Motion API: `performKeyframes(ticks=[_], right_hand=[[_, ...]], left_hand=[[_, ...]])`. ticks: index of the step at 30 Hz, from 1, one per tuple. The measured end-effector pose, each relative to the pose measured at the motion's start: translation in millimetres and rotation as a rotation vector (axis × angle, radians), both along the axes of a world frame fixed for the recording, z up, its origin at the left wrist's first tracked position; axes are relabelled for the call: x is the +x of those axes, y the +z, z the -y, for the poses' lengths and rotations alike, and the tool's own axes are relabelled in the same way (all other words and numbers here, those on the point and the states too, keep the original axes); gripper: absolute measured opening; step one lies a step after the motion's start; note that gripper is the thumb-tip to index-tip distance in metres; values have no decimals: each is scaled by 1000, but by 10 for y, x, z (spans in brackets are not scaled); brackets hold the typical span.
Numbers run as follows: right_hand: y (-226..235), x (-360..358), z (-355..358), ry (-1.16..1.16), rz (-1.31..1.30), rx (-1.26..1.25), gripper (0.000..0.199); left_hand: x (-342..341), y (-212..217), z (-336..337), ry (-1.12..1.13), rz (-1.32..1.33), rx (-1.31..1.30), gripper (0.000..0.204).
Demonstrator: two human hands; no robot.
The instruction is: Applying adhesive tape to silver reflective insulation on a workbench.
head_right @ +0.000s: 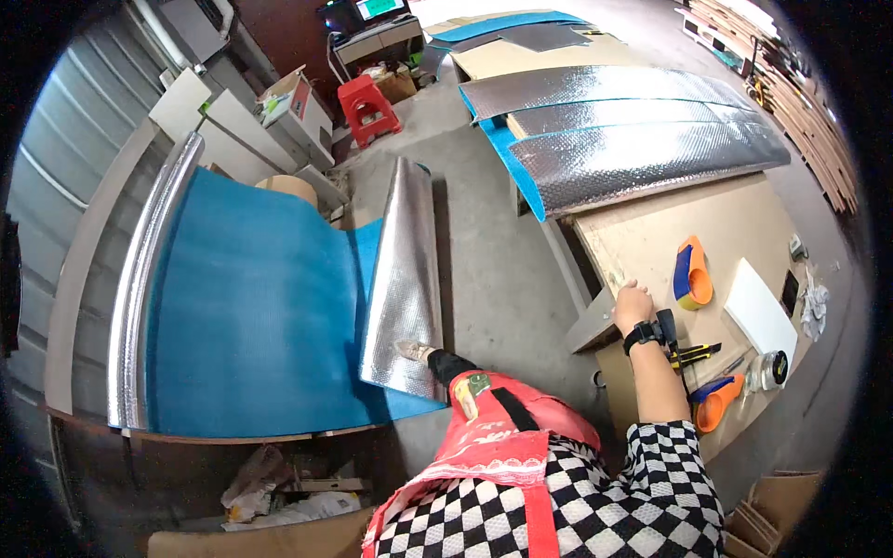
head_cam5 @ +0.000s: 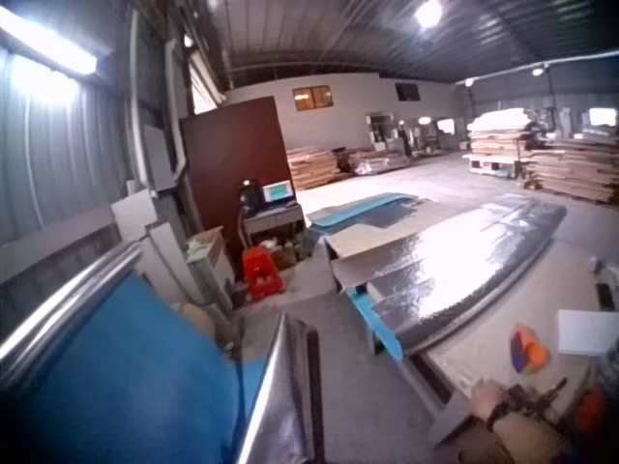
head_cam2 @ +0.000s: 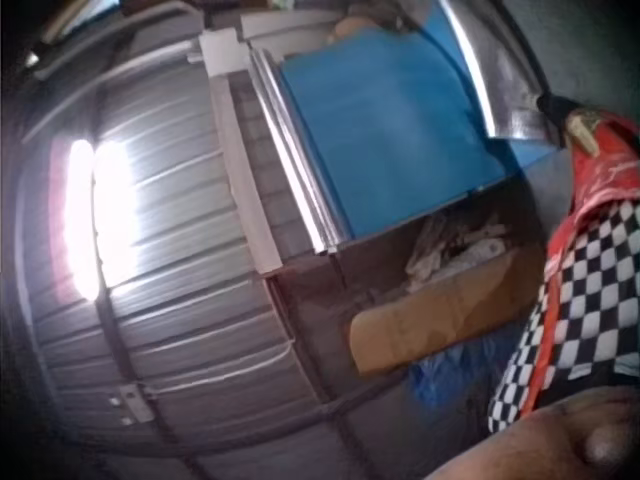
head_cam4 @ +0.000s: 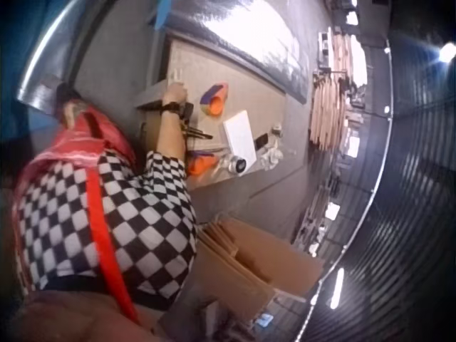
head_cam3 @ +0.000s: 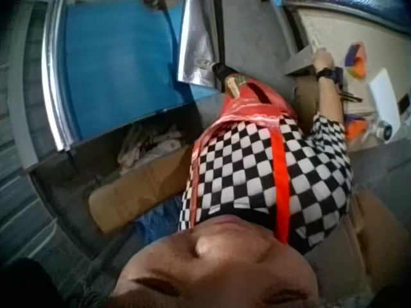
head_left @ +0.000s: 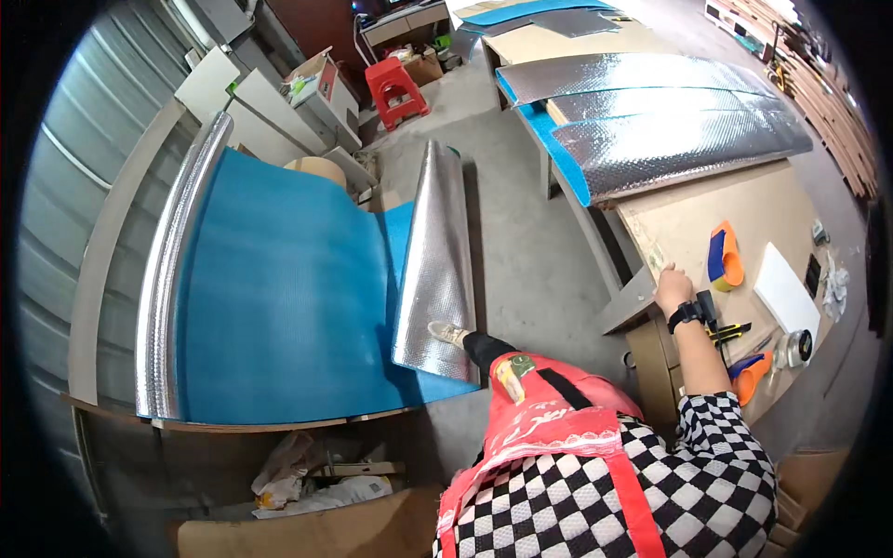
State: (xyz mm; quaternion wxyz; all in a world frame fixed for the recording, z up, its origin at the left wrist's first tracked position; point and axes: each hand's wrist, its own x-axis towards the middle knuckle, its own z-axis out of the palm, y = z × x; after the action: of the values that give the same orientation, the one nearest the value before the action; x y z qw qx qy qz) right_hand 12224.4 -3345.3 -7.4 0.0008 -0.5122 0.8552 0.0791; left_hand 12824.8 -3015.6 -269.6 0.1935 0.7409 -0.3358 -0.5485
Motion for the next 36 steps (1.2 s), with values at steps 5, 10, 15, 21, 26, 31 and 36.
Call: performKeyframes(ticks=[5,10,15,21,26,31,36], right_hand=[[-454,-365,33,-6,-78,25,54],[-427,-204,158,38,-137,-47,22],[-346,-198,159,-97,-67,42,38],[-426,-243,66,-78,-150,-28,34],[-159,-59,162,-109,-120,121,48],[7,-1,136,-178,-15,206,52],[22,124,201,-271,-27,180,51]], left_hand=[[-115,394,365,423,-266,-150,26],[-2,-60,-121,104,-165,-195,27],[365,158,-208,-19,101,45,27],[585,487,372,79,79,55,28],[394,117,941,37,-136,2,28],[346,-10,2145,-283,-347,-271,30],[-155,101,3317,-664,297,23,38]])
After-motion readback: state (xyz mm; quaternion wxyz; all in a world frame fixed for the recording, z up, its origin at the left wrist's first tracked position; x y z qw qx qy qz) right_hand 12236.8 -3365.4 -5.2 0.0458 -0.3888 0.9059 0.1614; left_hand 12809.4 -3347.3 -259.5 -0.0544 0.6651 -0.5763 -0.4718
